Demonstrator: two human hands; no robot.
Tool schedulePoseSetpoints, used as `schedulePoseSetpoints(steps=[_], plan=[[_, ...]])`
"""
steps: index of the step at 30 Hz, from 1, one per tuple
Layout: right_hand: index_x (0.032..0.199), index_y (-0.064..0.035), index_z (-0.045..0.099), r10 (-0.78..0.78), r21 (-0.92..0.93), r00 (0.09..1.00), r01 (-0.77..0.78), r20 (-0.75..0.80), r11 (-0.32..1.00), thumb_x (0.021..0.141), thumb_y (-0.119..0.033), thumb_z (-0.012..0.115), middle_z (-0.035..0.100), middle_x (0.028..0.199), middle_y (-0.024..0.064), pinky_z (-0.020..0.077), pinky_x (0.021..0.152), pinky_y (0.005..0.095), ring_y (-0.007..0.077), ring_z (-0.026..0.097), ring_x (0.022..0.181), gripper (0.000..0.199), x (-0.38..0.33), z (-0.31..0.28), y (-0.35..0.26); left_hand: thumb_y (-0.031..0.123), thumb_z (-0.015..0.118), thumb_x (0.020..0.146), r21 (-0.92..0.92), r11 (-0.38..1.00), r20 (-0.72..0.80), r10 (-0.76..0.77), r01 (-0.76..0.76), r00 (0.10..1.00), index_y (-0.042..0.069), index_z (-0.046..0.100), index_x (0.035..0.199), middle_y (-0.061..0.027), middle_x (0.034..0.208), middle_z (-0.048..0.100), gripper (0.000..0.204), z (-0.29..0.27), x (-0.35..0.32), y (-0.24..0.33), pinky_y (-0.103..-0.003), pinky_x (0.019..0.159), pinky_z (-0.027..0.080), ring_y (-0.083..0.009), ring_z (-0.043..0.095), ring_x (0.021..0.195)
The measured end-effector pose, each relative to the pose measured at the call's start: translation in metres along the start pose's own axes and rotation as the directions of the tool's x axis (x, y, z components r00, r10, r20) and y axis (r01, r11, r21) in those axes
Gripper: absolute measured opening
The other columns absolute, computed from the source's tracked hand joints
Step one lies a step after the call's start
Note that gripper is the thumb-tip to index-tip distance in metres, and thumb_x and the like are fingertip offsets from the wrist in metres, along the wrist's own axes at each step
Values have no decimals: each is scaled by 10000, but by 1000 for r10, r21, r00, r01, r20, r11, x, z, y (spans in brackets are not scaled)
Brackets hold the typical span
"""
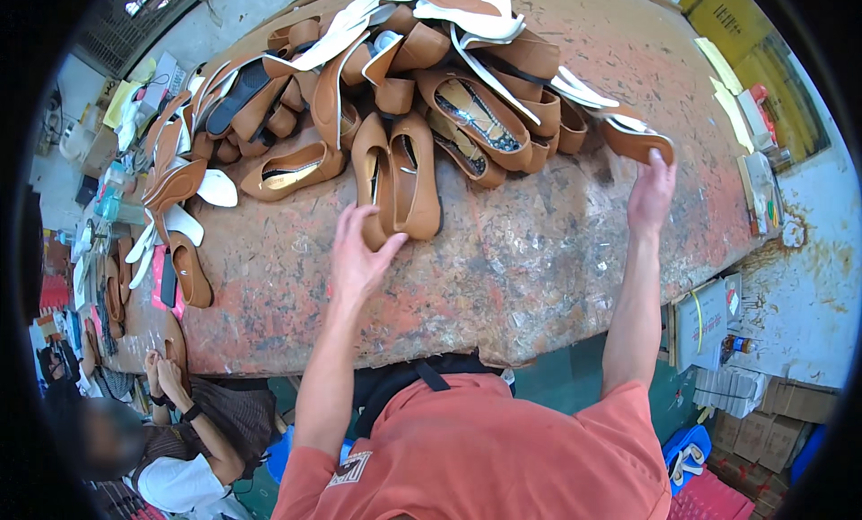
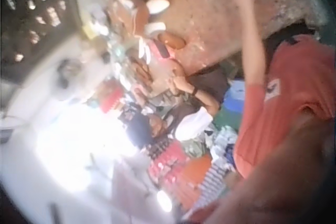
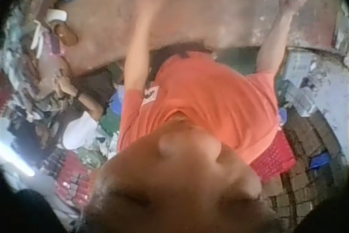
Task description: The person picks up a blue bin containing shoe components and walks to a workbench. They repeatedly pick up shoe soles and white insoles, press them together by hand, and place the assembled pairs onto the table.
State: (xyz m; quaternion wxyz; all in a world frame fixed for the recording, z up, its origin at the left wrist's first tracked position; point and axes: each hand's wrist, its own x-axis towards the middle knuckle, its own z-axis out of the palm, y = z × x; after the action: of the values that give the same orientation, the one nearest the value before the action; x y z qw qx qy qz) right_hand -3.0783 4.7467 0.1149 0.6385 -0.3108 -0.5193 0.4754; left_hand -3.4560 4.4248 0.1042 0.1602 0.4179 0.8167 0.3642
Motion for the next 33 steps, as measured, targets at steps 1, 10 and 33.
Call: schedulePoseSetpoints(steps=[1,10,33], plan=[[1499,-36,569,56,319,998,-49,-11,947,1094,-78,612,676,1346,74,557,1032,402,212,670,1217,410,-13,19,-34,288,838,898,-56,998,11,5,-5,1000,111,592,1407,-256,1504,570,593,-11,-6,-13,-485,1166,455,-410,551,1421],[1302,-168,629,210,-440,400,666,892,602,991,-152,702,720,1056,114,594,703,420,327,744,817,320,-167,167,-88,171,623,1046,-271,951,-108,-184,150,977,50,541,1489,-240,1571,527,466,-82,-134,-71,-445,1189,434,-353,542,1444],[1438,-91,524,62,157,792,-196,607,968,1052,34,628,664,1081,19,497,879,246,101,632,983,419,-235,268,-59,172,785,959,-547,827,196,-20,126,980,-23,660,1256,-161,1048,760,377,8,-124,28,-406,869,599,-298,758,942]])
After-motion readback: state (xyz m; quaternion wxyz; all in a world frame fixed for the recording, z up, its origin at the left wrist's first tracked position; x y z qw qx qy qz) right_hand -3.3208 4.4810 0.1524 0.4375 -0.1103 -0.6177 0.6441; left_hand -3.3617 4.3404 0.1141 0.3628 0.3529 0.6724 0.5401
